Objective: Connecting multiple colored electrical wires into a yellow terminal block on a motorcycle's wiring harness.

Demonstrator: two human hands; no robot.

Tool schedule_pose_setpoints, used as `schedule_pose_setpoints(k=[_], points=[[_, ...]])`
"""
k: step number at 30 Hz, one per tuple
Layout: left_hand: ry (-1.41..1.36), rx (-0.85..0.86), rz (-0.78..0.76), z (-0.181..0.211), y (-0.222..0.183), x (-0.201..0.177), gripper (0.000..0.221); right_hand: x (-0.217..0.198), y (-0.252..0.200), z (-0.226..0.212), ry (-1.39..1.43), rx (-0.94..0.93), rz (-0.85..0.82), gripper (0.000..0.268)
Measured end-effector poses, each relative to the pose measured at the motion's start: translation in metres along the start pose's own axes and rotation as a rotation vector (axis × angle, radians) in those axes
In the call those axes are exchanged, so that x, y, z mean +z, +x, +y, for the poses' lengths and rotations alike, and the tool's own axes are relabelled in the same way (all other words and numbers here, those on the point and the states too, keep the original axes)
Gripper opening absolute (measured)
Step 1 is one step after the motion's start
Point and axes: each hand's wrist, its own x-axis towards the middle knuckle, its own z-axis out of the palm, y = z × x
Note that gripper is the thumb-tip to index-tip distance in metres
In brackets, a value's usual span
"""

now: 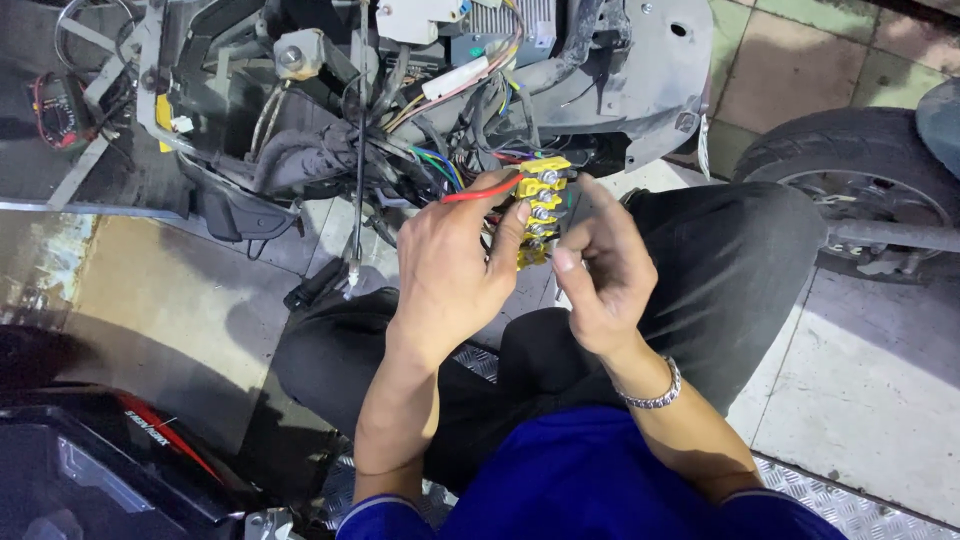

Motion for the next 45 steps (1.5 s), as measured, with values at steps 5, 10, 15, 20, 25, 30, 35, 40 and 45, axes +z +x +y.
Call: schedule_pose_setpoints(k=[5, 10, 15, 20, 25, 30, 35, 40, 45], points=[[-0.060, 0.008, -0.006, 0.002, 0.003, -0.005, 0.029, -0.040, 0.014, 0.016, -0.240, 0.009, 0.071, 0.030], [-0.003, 0.069, 0.031, 0.008, -0.001, -0.007, 0.025, -0.102, 0.118, 0.086, -0.733, -0.157, -0.097, 0.017], [-0.015, 0.029, -0.014, 0.019, -0.002, -0.024, 0.033, -0.123, 0.159, 0.158, -0.938, -0.179, -0.254, 0.014], [-0.103, 0.101, -0.096, 0.032, -0.011, -0.053, 0.037, -0.114, 0.163, 0.153, -0.819, -0.287, -0.230, 0.013], [-0.062, -0.030, -0.038, 0.049, -0.029, -0.082, 0.028, -0.120, 0.138, 0.107, -0.505, -0.142, -0.157, 0.015], [0.096, 0.114, -0.069, 0.036, -0.039, -0.077, 0.014, -0.096, 0.069, 0.054, -0.059, 0.207, -0.229, 0.018], [0.541, 0.319, -0.172, 0.038, -0.047, -0.046, 0.032, -0.074, 0.027, 0.052, 0.279, 0.530, -0.610, 0.014], [0.713, 0.298, -0.173, 0.031, -0.048, -0.036, 0.038, -0.066, 0.007, 0.056, 0.539, 0.643, -0.635, 0.028], [0.516, 0.296, -0.155, 0.023, -0.046, -0.044, 0.021, -0.049, 0.002, 0.050, 0.480, 0.648, -0.559, 0.013]])
